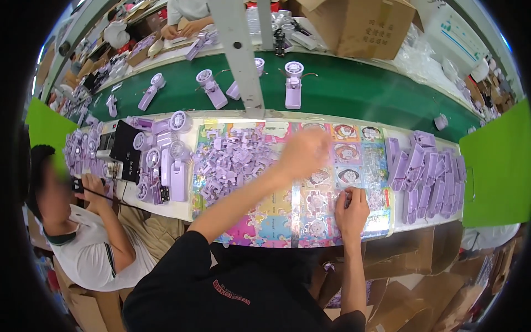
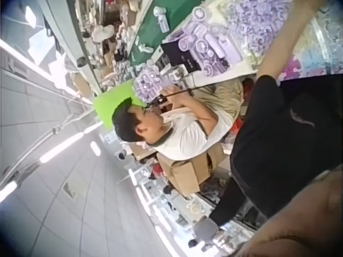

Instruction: The person assembles portable mini fans by fitting fan heads, motor components, and plastic casing pieces together by hand, then places the assembled units onto the conveyor belt.

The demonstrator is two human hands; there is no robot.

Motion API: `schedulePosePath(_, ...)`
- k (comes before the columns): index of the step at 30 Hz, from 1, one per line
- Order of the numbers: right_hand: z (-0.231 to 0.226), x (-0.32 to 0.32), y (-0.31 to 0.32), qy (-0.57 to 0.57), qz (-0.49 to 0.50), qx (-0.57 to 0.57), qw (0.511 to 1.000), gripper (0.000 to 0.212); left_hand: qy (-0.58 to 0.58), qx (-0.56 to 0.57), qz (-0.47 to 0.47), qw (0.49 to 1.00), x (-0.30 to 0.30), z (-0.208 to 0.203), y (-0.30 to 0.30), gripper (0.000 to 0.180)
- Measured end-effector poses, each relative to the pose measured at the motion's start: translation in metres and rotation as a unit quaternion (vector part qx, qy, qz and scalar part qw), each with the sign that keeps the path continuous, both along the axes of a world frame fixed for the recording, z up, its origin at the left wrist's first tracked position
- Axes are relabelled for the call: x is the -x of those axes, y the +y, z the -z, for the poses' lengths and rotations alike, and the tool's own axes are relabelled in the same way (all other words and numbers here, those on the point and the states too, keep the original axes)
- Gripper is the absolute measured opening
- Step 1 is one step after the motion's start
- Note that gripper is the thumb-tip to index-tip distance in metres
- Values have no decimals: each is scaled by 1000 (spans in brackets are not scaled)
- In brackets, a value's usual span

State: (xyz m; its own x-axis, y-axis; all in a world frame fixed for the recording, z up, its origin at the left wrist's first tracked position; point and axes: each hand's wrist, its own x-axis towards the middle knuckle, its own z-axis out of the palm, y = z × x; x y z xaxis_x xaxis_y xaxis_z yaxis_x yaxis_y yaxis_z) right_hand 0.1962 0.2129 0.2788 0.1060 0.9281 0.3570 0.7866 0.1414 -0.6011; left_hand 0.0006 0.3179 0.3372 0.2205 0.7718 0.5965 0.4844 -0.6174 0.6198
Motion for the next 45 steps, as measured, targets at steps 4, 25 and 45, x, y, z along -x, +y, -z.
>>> schedulePosePath(4,14,-13,0,9,-21,-14,1000,11,179,-186,132,957,-48,42,-99,12)
schedulePosePath(25,0,66,134,-201,-72,1,977,11,88,-3,361,928,-65,98,-118,21)
schedulePosePath(45,-1,138,199,-81,-299,-73,948,11,136,-14,384,913,-39,84,-116,18)
